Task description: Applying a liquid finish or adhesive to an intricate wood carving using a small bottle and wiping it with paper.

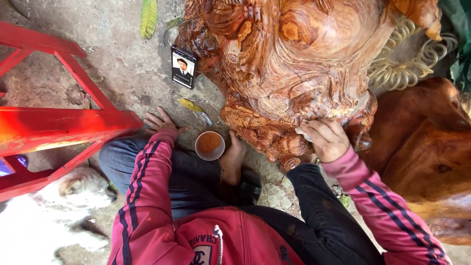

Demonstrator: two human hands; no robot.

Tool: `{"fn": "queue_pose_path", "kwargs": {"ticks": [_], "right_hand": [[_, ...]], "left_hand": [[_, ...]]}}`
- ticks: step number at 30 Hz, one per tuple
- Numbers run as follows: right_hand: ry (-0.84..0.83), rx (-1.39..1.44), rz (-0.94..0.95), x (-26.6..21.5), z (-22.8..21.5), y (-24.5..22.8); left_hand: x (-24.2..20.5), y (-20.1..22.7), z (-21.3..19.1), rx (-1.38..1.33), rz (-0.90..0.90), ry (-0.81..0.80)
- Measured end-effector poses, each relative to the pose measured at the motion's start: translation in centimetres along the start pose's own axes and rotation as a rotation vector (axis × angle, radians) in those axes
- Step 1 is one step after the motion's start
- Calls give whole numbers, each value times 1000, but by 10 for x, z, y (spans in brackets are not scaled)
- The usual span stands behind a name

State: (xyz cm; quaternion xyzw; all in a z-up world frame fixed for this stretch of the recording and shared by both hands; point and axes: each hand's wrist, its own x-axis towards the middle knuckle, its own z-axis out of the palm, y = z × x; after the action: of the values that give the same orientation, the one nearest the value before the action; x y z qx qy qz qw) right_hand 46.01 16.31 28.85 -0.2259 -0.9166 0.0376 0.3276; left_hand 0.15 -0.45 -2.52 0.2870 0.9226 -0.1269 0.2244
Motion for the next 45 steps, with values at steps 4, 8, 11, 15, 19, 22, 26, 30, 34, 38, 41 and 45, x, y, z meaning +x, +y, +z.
{"fn": "queue_pose_path", "kwargs": {"ticks": [4,8,11,15,19,22,26,30,34,38,41,45], "right_hand": [[29,108,42,-21,-15,2],[-28,34,68,-14,-23,-5],[4,6,26,1,-10,-7],[40,82,16,-7,-2,-2],[6,51,45,-52,-7,16],[-36,26,48,-56,-3,18],[19,37,11,-33,-4,16],[26,80,47,-37,-17,6],[9,31,42,-30,-12,4],[50,42,-26,-8,0,-1],[58,61,-39,-3,-7,-4],[38,54,40,-33,-21,-3]], "left_hand": [[-4,4,-11,21,-1,-16],[-3,2,-7,23,-31,-60],[-6,3,-15,21,-7,-74],[-13,0,-20,28,35,-87],[-12,0,-24,30,22,-127],[-18,-3,-18,-26,30,-119],[-18,5,-22,42,22,-86],[-22,3,-27,23,39,-98],[-17,4,-23,52,-2,-108],[-15,5,-20,57,25,-110],[-14,2,-16,58,25,-100],[-12,4,-13,45,9,-108]]}}
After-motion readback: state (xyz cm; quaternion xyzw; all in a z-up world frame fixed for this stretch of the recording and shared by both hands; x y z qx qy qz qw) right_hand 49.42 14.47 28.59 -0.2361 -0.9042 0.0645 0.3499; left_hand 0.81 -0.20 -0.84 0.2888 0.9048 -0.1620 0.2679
